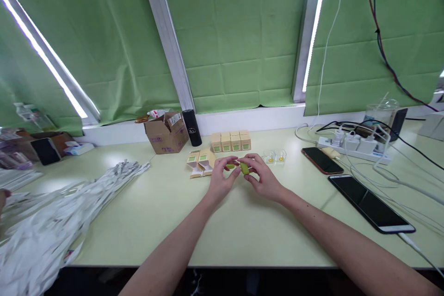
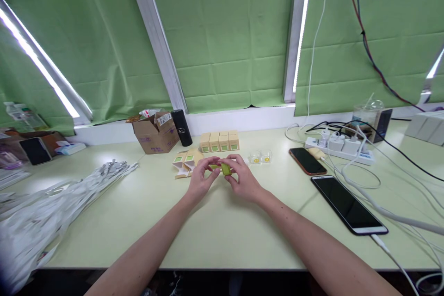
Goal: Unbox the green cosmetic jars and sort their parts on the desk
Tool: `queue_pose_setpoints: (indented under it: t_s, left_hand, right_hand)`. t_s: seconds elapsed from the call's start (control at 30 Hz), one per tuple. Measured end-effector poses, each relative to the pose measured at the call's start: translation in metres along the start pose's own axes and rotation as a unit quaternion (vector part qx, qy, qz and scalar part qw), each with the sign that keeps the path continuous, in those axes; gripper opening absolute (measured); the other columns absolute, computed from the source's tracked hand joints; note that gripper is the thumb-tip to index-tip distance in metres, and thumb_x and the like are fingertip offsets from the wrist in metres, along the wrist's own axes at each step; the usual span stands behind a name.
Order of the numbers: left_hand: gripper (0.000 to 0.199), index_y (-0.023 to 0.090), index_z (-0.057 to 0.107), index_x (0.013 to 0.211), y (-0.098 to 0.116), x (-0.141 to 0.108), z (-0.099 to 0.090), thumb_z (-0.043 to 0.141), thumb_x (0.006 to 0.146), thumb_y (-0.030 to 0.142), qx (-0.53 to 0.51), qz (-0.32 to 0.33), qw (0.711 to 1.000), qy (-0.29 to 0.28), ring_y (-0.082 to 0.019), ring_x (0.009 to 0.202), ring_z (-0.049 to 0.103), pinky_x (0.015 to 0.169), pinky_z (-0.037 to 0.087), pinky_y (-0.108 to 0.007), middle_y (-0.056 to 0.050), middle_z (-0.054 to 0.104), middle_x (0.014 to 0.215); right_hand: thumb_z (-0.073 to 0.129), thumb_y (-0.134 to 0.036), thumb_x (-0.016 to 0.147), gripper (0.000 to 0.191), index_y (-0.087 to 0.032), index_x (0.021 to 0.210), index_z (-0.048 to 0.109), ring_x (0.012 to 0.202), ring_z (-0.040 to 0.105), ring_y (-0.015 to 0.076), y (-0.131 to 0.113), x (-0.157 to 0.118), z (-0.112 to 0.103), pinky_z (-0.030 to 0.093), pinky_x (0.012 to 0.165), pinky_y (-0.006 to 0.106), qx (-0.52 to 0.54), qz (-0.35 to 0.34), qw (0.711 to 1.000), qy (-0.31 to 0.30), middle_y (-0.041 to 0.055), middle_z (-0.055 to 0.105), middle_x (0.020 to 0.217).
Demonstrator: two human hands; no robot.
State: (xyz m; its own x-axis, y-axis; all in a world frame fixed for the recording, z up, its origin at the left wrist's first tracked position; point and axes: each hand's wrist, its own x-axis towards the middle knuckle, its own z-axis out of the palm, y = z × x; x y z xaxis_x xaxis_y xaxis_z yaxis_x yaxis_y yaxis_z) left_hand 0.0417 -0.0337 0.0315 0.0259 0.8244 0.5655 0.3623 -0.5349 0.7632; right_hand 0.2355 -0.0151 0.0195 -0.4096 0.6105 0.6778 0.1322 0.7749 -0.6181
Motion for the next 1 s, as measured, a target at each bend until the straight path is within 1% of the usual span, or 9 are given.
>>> queue_pose_setpoints:
  t_s: [0.07, 0.13, 0.27, 0.33, 0.47, 0.57, 0.7, 0.87, 1.0]
  left_hand:
    - [0.033, 0.025, 0.071, 0.120, -0.002, 0.000, 0.001, 0.074, 0.090, 0.039, 0.002, -0.013, 1.000, -0.013, -0.026, 0.113, 0.065, 0.092, 0.052, -0.039, -0.011, 0.070, 0.122]
    - [0.036, 0.024, 0.070, 0.122, -0.003, 0.000, 0.003, 0.074, 0.090, 0.039, -0.004, -0.017, 1.000, -0.026, -0.025, 0.114, 0.065, 0.094, 0.052, -0.041, -0.012, 0.069, 0.125]
    - [0.039, 0.025, 0.068, 0.127, -0.004, 0.000, 0.004, 0.074, 0.090, 0.032, -0.012, -0.010, 0.999, -0.039, -0.025, 0.115, 0.065, 0.099, 0.051, -0.043, -0.012, 0.068, 0.124]
    - [0.040, 0.026, 0.068, 0.129, -0.002, 0.000, 0.003, 0.074, 0.089, 0.028, -0.009, -0.001, 0.999, -0.045, -0.025, 0.117, 0.063, 0.100, 0.051, -0.044, -0.011, 0.068, 0.125]
    - [0.046, 0.029, 0.068, 0.129, -0.001, -0.001, 0.003, 0.076, 0.085, 0.021, 0.005, 0.016, 0.999, -0.051, -0.026, 0.120, 0.057, 0.098, 0.050, -0.043, -0.009, 0.069, 0.123]
    - [0.047, 0.029, 0.070, 0.126, -0.002, -0.002, 0.005, 0.078, 0.081, 0.015, 0.024, 0.013, 0.998, -0.048, -0.026, 0.121, 0.055, 0.099, 0.050, -0.042, -0.008, 0.069, 0.120]
    - [0.048, 0.028, 0.069, 0.125, -0.005, -0.003, 0.006, 0.077, 0.081, 0.011, 0.038, 0.021, 0.998, -0.036, -0.025, 0.122, 0.053, 0.104, 0.048, -0.043, -0.008, 0.066, 0.120]
    - [0.047, 0.028, 0.069, 0.125, -0.005, -0.002, 0.005, 0.077, 0.081, 0.011, 0.054, 0.056, 0.996, -0.034, -0.026, 0.125, 0.050, 0.109, 0.045, -0.046, -0.007, 0.069, 0.118]
    - [0.045, 0.027, 0.070, 0.123, -0.003, -0.002, 0.004, 0.076, 0.081, 0.011, 0.076, 0.072, 0.994, -0.032, -0.028, 0.122, 0.050, 0.107, 0.046, -0.048, -0.007, 0.071, 0.117]
  right_hand:
    - [0.056, -0.013, 0.095, 0.051, -0.034, 0.141, 0.058, 0.103, 0.066, 0.0207, -0.001, -0.001, -0.001, 0.065, 0.091, 0.046, -0.013, 0.004, 1.000, -0.014, 0.0097, 0.051, 0.128]
    - [0.057, -0.016, 0.096, 0.052, -0.035, 0.144, 0.056, 0.101, 0.066, 0.0211, -0.002, 0.000, -0.002, 0.064, 0.090, 0.047, -0.025, 0.004, 1.000, -0.017, 0.0100, 0.051, 0.128]
    - [0.059, -0.016, 0.094, 0.062, -0.033, 0.151, 0.044, 0.111, 0.063, 0.0258, -0.004, 0.001, -0.004, 0.062, 0.093, 0.049, -0.039, -0.008, 0.999, 0.017, 0.0118, 0.055, 0.132]
    - [0.061, -0.013, 0.090, 0.065, -0.031, 0.150, 0.043, 0.113, 0.063, 0.0272, -0.005, 0.002, -0.005, 0.061, 0.094, 0.050, -0.051, -0.011, 0.998, 0.026, 0.0122, 0.057, 0.132]
    - [0.060, -0.008, 0.086, 0.073, -0.030, 0.151, 0.037, 0.109, 0.065, 0.0269, -0.004, 0.000, -0.006, 0.059, 0.096, 0.053, -0.081, -0.010, 0.997, 0.011, 0.0110, 0.060, 0.128]
    - [0.059, -0.006, 0.085, 0.075, -0.029, 0.151, 0.035, 0.113, 0.064, 0.0281, -0.002, -0.002, -0.006, 0.057, 0.100, 0.055, -0.097, -0.020, 0.995, 0.006, 0.0111, 0.061, 0.130]
    - [0.058, -0.005, 0.085, 0.069, -0.029, 0.147, 0.038, 0.120, 0.062, 0.0297, 0.000, -0.002, -0.006, 0.057, 0.100, 0.054, -0.108, -0.036, 0.993, 0.010, 0.0126, 0.059, 0.133]
    - [0.057, -0.005, 0.085, 0.055, -0.027, 0.135, 0.047, 0.120, 0.060, 0.0304, -0.004, 0.000, -0.009, 0.059, 0.096, 0.051, -0.110, -0.061, 0.992, 0.015, 0.0133, 0.057, 0.127]
    - [0.060, -0.011, 0.091, 0.044, -0.025, 0.132, 0.053, 0.121, 0.060, 0.0305, -0.005, 0.001, -0.011, 0.059, 0.098, 0.051, -0.119, -0.085, 0.989, 0.027, 0.0145, 0.057, 0.127]
